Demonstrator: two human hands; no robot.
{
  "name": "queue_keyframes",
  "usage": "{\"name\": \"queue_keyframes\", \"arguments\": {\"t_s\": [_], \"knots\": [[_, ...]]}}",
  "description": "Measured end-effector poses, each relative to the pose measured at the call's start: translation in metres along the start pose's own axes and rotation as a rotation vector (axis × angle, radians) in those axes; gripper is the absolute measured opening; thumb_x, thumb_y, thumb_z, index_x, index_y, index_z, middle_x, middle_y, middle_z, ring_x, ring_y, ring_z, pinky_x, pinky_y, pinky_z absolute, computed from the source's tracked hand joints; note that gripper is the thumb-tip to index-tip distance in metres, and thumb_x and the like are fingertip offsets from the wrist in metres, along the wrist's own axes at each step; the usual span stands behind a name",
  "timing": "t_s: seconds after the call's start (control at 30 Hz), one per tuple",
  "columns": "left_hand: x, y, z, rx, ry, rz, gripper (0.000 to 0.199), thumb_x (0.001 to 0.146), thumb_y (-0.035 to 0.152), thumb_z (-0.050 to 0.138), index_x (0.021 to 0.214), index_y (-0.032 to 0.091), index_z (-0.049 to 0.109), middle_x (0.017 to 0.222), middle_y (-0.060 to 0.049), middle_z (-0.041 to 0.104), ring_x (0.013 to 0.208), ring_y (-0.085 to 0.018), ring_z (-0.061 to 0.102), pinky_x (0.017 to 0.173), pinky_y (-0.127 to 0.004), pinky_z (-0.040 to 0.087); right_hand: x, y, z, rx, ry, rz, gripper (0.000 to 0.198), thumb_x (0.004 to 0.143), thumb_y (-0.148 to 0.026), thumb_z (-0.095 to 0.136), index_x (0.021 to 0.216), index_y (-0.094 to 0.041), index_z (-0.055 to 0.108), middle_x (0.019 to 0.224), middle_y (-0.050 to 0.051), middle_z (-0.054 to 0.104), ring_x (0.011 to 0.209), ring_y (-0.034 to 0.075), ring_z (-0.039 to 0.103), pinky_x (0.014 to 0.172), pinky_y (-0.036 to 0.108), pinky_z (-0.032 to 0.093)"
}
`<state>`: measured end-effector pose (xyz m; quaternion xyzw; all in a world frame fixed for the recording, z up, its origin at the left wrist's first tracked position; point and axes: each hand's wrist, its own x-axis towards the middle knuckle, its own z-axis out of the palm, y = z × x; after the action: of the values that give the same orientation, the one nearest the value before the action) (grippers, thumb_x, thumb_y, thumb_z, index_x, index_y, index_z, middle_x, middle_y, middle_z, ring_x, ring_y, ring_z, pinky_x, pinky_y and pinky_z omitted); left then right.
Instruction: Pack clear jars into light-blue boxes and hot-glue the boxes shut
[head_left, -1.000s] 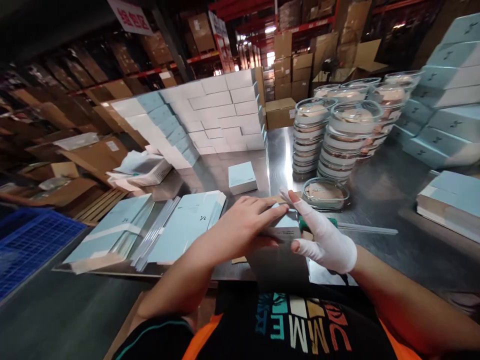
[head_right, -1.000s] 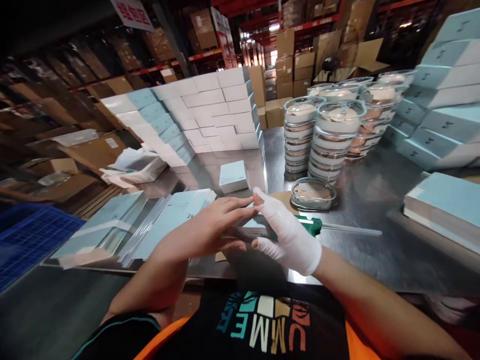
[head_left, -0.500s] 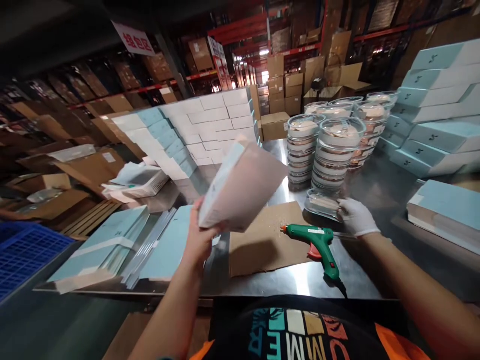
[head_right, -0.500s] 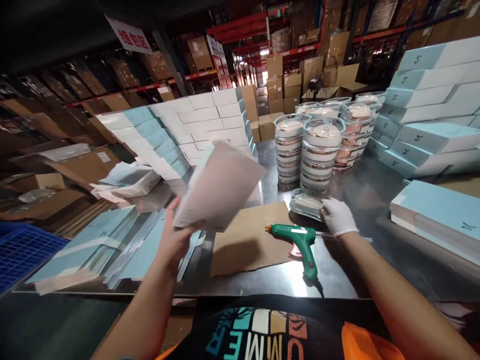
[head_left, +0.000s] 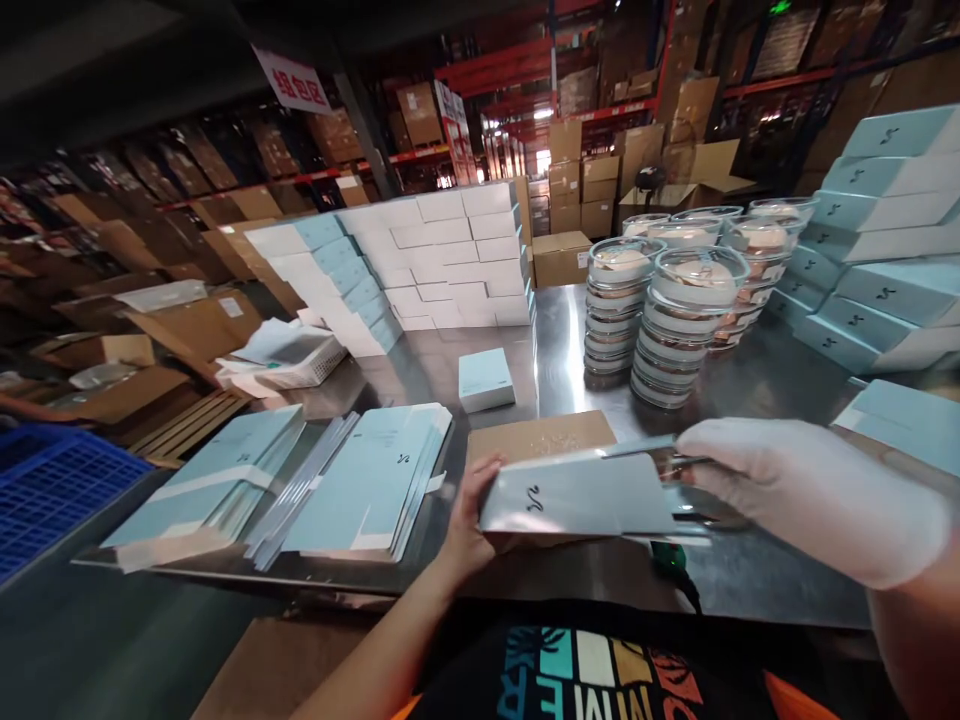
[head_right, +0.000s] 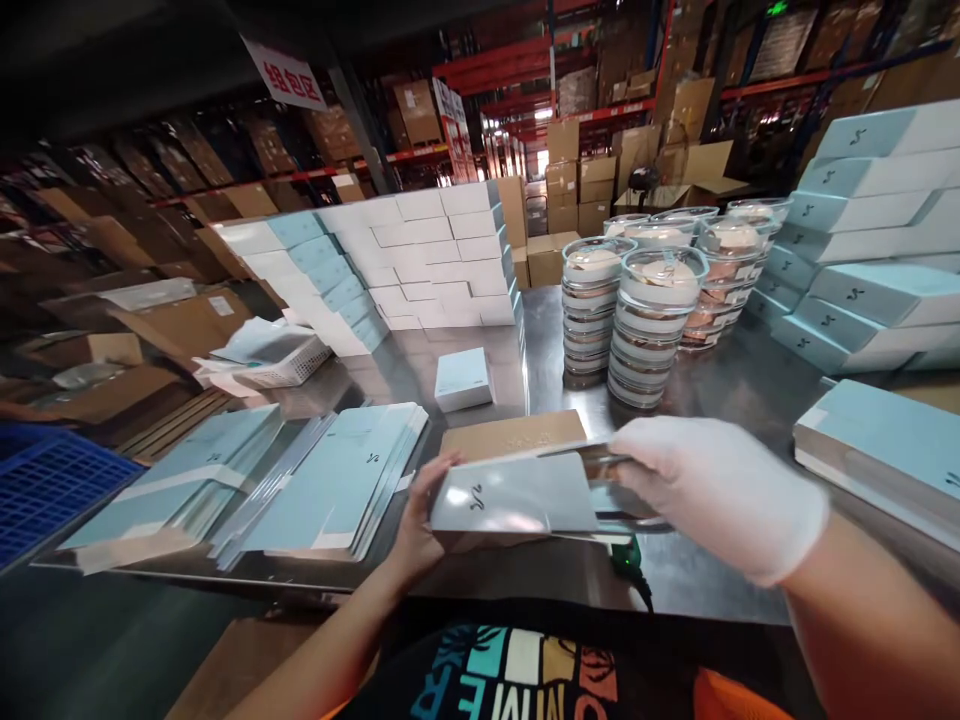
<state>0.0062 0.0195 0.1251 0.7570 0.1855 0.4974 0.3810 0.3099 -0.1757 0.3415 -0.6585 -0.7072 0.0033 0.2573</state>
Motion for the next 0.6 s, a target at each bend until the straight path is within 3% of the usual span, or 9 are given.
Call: {"name": "queue_keyframes", "arguments": {"t_s": [0.07,0.13,0.23,0.3,0.37,0.47,0.53,0.6], "knots": [[-0.015,-0.007,0.014,-0.033,-0.061,-0.088,0.094,0.066,0.047,0.103,0.144,0.025,0.056,0.151,-0.02,0.061,0.14,-0.039,0.064,0.12,-0.056,0.051,0.006,-0.012,0.009,0.087,0.021,-0.099,0.037,0.107,-0.046,0.049,0.097,-0.027,0.079,0.095,0.004,0.082,0.08,0.024,0.077,0.072,0.036,0.064],[-0.03,-0.016,0.024,-0.061,-0.095,-0.248,0.1,0.061,0.045,0.105,0.145,0.023,0.055,0.15,-0.019,0.062,0.135,-0.037,0.067,0.116,-0.054,0.054,0.006,-0.02,0.017,0.206,0.031,-0.156,0.033,0.11,-0.041,0.051,0.121,-0.027,0.079,0.123,0.006,0.082,0.109,0.027,0.081,0.096,0.04,0.067],[-0.049,-0.028,0.026,-0.035,-0.085,-0.437,0.099,0.051,0.041,0.107,0.137,0.021,0.062,0.133,-0.015,0.069,0.12,-0.037,0.071,0.106,-0.056,0.059,-0.007,-0.017,0.041,0.323,0.154,-0.123,0.048,0.109,-0.051,0.061,0.153,-0.032,0.064,0.155,0.008,0.067,0.144,0.032,0.065,0.121,0.047,0.057],[-0.056,-0.033,0.023,0.05,-0.035,-0.474,0.091,0.046,0.037,0.107,0.126,0.02,0.068,0.122,-0.013,0.073,0.115,-0.04,0.071,0.103,-0.061,0.059,-0.018,-0.008,0.071,0.376,0.296,-0.06,0.068,0.105,-0.065,0.061,0.165,-0.034,0.051,0.168,0.01,0.055,0.152,0.034,0.056,0.124,0.051,0.053],[-0.06,-0.034,0.018,0.09,0.009,-0.46,0.092,0.042,0.037,0.108,0.123,0.019,0.069,0.119,-0.013,0.073,0.113,-0.041,0.07,0.101,-0.063,0.059,-0.028,0.001,0.111,0.436,0.347,-0.027,0.085,0.102,-0.073,0.061,0.174,-0.033,0.036,0.174,0.013,0.045,0.153,0.036,0.055,0.122,0.052,0.055],[-0.054,-0.025,0.012,0.025,0.081,-0.36,0.104,0.049,0.053,0.107,0.136,0.018,0.063,0.124,-0.016,0.072,0.114,-0.04,0.07,0.098,-0.058,0.061,-0.036,0.004,0.165,0.472,0.304,-0.043,0.08,0.107,-0.058,0.063,0.176,-0.033,0.031,0.175,0.015,0.043,0.156,0.034,0.053,0.127,0.053,0.049],[-0.041,-0.013,0.008,-0.015,0.101,-0.193,0.096,0.063,0.063,0.101,0.14,0.019,0.064,0.134,-0.019,0.068,0.124,-0.04,0.067,0.104,-0.056,0.059,-0.034,-0.002,0.187,0.49,0.289,-0.045,0.071,0.107,-0.051,0.065,0.171,-0.032,0.044,0.173,0.014,0.047,0.16,0.036,0.046,0.132,0.055,0.042],[-0.026,0.0,0.006,-0.044,0.066,-0.008,0.075,0.076,0.066,0.093,0.133,0.022,0.071,0.14,-0.018,0.066,0.132,-0.039,0.065,0.108,-0.053,0.057,-0.027,-0.011,0.195,0.557,0.295,-0.002,0.059,0.103,-0.059,0.067,0.155,-0.03,0.066,0.163,0.014,0.058,0.155,0.039,0.053,0.128,0.057,0.046]]}}
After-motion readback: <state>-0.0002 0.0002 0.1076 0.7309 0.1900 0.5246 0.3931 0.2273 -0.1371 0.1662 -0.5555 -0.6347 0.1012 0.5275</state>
